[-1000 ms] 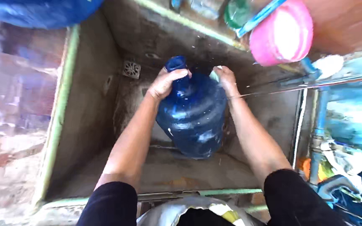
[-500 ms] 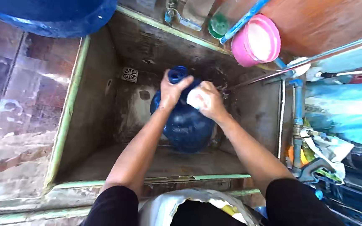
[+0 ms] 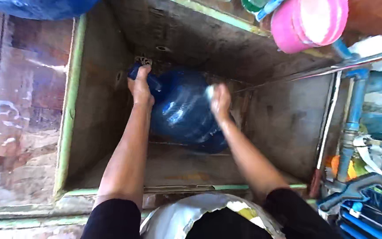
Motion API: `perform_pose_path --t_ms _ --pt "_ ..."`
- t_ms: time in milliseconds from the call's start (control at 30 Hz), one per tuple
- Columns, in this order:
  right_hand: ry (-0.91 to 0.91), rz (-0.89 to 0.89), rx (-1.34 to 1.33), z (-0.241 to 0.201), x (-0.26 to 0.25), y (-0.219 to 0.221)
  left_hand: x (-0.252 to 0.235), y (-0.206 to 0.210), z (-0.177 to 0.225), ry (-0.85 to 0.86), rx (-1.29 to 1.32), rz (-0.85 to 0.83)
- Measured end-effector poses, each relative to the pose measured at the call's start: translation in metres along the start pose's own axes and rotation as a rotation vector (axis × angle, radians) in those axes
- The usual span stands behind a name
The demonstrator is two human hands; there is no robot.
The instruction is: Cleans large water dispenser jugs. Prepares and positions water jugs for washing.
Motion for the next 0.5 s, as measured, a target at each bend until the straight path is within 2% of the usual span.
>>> perform_pose_path --t_ms 67,100,133,167,233,300,367,433,467,500 --pt "0.156 -0.209 0.068 0.023 -0.061 0.001 0.012 0.012 -0.002 0.06 0.073 -0.297" --pt "0.162 -0.265 0.138 0.034 -0.077 0.001 0.012 0.02 -0.002 0.064 0.09 -0.442" --pt "0.153 -0.233 0.131 0.036 -0.075 -0.002 0.006 0.024 -0.002 0.045 0.069 -0.505" --pt "0.115 -0.131 0.091 0.028 -0.06 -0.005 -0.006 0.028 -0.004 0.018 0.029 -0.459" --pt "-0.037 0.068 -0.012 0.011 -0.006 0.0 -0.033 0.029 -0.018 -0.115 -0.091 -0.215" --pt "-0.133 0.152 -0.102 0.001 0.017 0.008 -0.046 0.032 -0.031 -0.169 -0.093 -0.132" --pt "-0.005 0.044 -0.139 0.012 -0.025 0.007 -0.041 0.035 -0.03 -0.092 -0.016 -0.3" --pt "0.17 -0.147 -0.121 0.056 -0.072 0.011 -0.029 0.034 -0.028 -0.028 0.011 -0.536" --pt "0.207 -0.2 -0.071 0.082 -0.079 0.013 -0.028 0.034 -0.027 -0.029 0.017 -0.622" --pt "0.244 -0.2 -0.016 0.106 -0.065 0.012 -0.032 0.031 -0.029 -0.051 0.024 -0.649"
Point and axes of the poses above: each hand's wrist, its own x-axis away from the middle knuckle, its own y-axis out of the palm, z = x × y, the point moved 2 cm from there along -x, towards the middle knuckle, and after that the axes turned 10 degrees about z, right-handed, at the moved point
